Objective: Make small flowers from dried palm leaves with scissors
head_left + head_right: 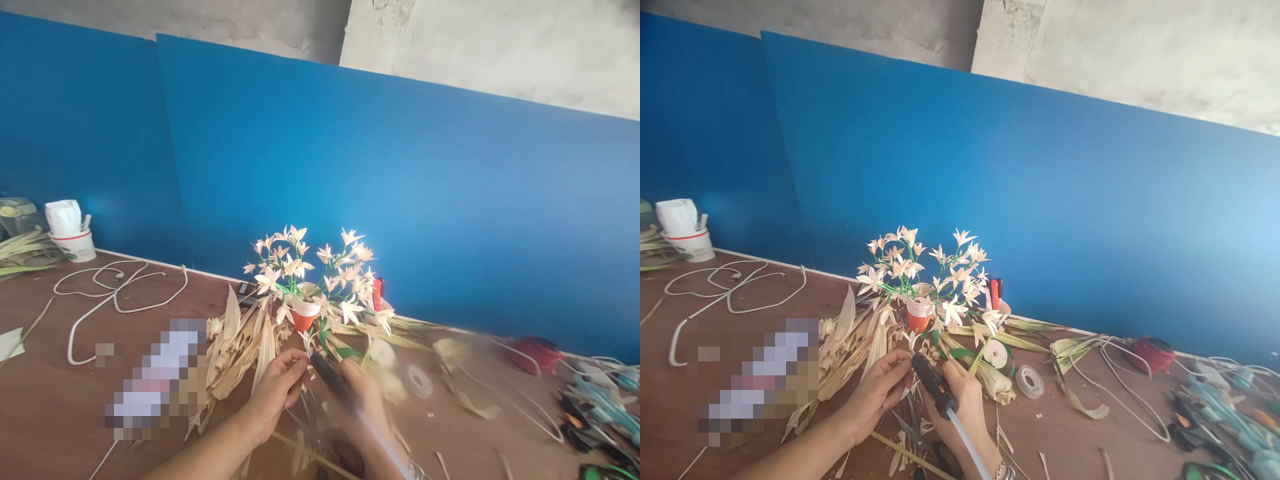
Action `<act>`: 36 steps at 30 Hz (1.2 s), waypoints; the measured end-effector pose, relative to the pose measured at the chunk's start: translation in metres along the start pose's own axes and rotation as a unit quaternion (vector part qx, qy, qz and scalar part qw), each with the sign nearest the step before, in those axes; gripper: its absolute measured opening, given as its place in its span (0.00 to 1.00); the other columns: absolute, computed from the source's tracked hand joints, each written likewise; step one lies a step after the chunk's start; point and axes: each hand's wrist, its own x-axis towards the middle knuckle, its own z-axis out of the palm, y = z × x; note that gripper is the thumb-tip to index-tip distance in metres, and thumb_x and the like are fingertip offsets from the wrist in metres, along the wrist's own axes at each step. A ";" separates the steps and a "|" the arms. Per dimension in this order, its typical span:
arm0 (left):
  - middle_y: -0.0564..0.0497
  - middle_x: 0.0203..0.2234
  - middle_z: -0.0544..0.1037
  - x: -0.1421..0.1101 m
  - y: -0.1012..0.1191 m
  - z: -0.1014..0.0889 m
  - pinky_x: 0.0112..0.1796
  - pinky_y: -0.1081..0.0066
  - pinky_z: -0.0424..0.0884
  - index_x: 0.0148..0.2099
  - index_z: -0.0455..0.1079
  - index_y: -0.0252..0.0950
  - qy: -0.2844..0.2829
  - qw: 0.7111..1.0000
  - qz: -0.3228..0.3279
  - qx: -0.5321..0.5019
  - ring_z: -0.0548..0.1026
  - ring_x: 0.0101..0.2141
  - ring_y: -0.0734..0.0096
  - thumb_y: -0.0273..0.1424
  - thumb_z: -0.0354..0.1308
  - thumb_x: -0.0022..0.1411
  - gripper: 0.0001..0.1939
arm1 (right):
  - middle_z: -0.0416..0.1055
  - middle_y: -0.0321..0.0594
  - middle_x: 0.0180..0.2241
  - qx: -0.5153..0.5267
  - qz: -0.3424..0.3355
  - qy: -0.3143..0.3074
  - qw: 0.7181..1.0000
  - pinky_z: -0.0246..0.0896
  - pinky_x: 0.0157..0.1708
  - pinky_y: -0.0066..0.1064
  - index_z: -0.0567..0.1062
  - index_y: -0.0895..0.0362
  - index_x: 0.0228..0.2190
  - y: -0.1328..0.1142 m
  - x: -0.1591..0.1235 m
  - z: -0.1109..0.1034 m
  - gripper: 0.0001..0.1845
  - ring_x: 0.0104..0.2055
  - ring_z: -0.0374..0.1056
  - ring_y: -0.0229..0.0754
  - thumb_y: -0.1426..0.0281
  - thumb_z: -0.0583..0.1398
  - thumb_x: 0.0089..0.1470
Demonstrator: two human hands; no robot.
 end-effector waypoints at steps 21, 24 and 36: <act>0.58 0.20 0.69 0.001 -0.006 -0.002 0.17 0.75 0.40 0.34 0.66 0.35 0.019 1.000 0.016 0.011 0.51 0.12 0.89 0.42 0.60 0.55 0.15 | 0.64 0.33 0.22 -0.016 0.016 -0.008 1.000 0.53 0.22 0.26 0.66 0.56 0.22 -0.003 0.000 -0.001 0.10 0.23 0.62 0.36 0.67 0.60 0.50; 0.58 0.20 0.69 0.001 -0.006 -0.002 0.17 0.75 0.39 0.34 0.66 0.35 0.022 1.000 0.013 0.011 0.51 0.12 0.89 0.42 0.60 0.55 0.15 | 0.65 0.34 0.22 -0.013 0.014 -0.007 1.000 0.54 0.23 0.26 0.68 0.57 0.23 -0.003 0.000 -0.001 0.08 0.24 0.63 0.37 0.67 0.60 0.50; 0.57 0.20 0.71 0.001 -0.005 -0.001 0.17 0.74 0.40 0.34 0.66 0.34 0.026 1.000 0.015 0.009 0.51 0.12 0.89 0.42 0.60 0.55 0.15 | 0.65 0.34 0.22 -0.019 0.004 -0.001 1.000 0.53 0.23 0.26 0.68 0.57 0.23 -0.005 0.000 -0.002 0.08 0.24 0.62 0.37 0.67 0.60 0.50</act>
